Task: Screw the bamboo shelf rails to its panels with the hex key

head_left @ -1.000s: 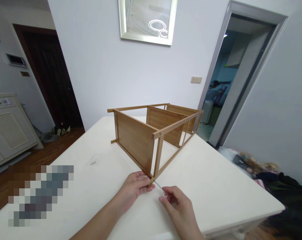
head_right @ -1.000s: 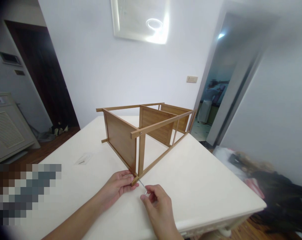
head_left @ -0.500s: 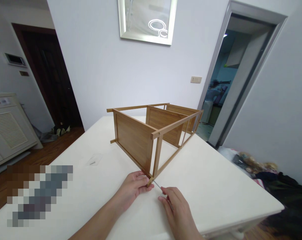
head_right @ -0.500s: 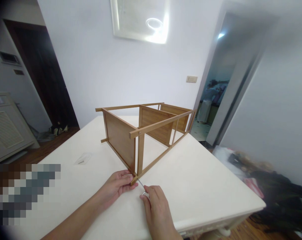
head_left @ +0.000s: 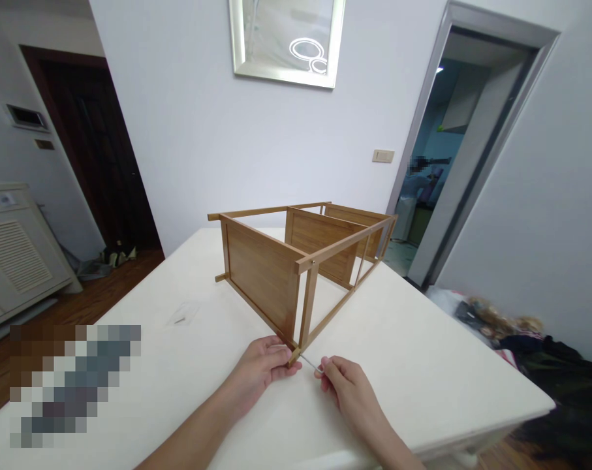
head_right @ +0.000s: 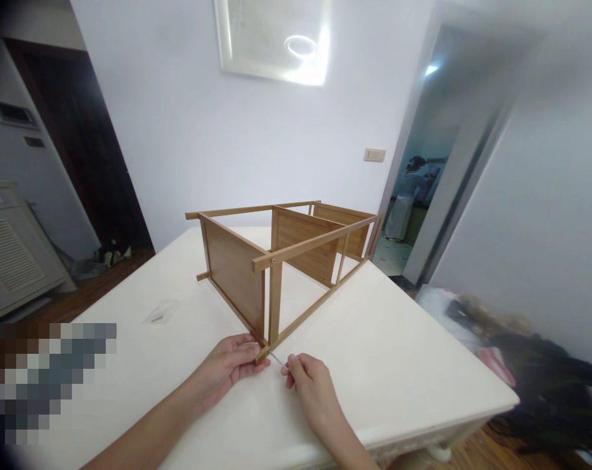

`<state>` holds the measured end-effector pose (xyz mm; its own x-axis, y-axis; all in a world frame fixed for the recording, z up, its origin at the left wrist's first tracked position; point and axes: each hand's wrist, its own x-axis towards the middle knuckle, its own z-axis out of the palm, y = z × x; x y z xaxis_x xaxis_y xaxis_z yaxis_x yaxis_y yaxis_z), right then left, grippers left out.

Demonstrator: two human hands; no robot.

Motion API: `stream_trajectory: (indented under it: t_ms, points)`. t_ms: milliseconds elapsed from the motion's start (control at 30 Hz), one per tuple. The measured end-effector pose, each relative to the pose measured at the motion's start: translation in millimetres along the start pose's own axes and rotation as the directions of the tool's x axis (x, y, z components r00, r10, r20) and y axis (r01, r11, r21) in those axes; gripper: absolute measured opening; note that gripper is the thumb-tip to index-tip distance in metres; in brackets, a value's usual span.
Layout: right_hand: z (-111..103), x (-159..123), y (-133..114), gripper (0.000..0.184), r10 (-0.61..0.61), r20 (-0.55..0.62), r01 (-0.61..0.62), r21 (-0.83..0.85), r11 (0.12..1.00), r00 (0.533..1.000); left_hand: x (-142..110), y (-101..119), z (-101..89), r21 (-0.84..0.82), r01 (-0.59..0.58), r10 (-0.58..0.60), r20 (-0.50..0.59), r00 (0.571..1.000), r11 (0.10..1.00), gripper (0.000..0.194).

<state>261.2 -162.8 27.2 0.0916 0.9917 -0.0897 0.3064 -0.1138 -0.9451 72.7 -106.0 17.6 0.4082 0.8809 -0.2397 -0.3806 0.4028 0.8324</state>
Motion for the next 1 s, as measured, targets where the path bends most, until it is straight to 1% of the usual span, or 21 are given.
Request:
stream_trajectory:
  t_ms: [67,100,167,233,300,367,400,433,500,567,633,733,833,900,1000]
  points:
    - [-1,1,0,0.042,0.098,0.058,-0.105,0.120,0.987,0.993,0,0,0.0,-0.003,0.007,-0.007,-0.004,1.000,1.000,0.030]
    - [-1,2,0,0.040,0.124,0.080,-0.136,0.165,0.977,0.989,0,0,0.3,-0.005,0.007,-0.007,-0.005,1.000,1.000,0.030]
    - [0,1,0,0.039,0.126,0.097,-0.143,0.198,0.970,0.987,0,0,1.5,-0.007,0.001,-0.001,-0.007,1.000,1.000,0.029]
    - [2,0,4,0.038,0.073,0.056,-0.082,0.176,0.981,0.996,-1,1,2.8,-0.012,-0.009,0.009,-0.015,1.000,1.000,0.028]
    - [4,0,10,0.040,0.003,-0.017,-0.001,0.134,0.991,1.000,-2,1,3.7,-0.019,-0.015,0.014,-0.031,0.999,1.000,0.027]
    - [6,-1,17,0.042,-0.088,-0.107,0.096,0.071,0.993,0.990,-2,1,4.0,-0.027,-0.019,0.018,-0.046,0.999,0.999,0.027]
    - [6,-2,21,0.042,-0.147,-0.150,0.152,0.017,0.988,0.978,-2,1,4.1,-0.029,-0.020,0.019,-0.048,0.999,0.999,0.026]
    - [6,-2,23,0.040,-0.221,-0.186,0.214,-0.056,0.975,0.957,-2,1,4.1,-0.028,-0.021,0.020,-0.049,0.999,0.999,0.026]
    - [5,-4,26,0.032,-0.405,-0.222,0.353,-0.239,0.905,0.887,-2,1,4.3,-0.025,-0.025,0.024,-0.051,0.998,0.999,0.025]
    - [3,-6,25,0.025,-0.573,-0.193,0.465,-0.409,0.785,0.797,-3,0,4.8,-0.025,-0.026,0.024,-0.055,0.998,0.999,0.025]
    - [1,-9,24,0.021,-0.682,-0.137,0.531,-0.525,0.665,0.718,-2,0,5.4,-0.032,-0.031,0.029,-0.054,0.998,0.999,0.025]
    - [-3,-11,23,0.016,-0.778,-0.059,0.569,-0.649,0.506,0.625,-2,0,6.0,-0.044,-0.036,0.034,-0.045,0.998,0.998,0.026]
    - [-7,-11,24,0.018,-0.843,0.022,0.565,-0.751,0.342,0.538,-2,1,6.0,-0.039,-0.036,0.034,-0.046,0.998,0.999,0.026]
    - [-9,-10,24,0.022,-0.859,0.084,0.564,-0.785,0.255,0.505,-2,1,5.7,-0.032,-0.034,0.032,-0.050,0.998,0.999,0.025]
    - [-11,-10,23,0.026,-0.858,0.169,0.577,-0.799,0.169,0.485,-3,2,5.6,-0.030,-0.022,0.020,-0.059,0.998,0.999,0.026]
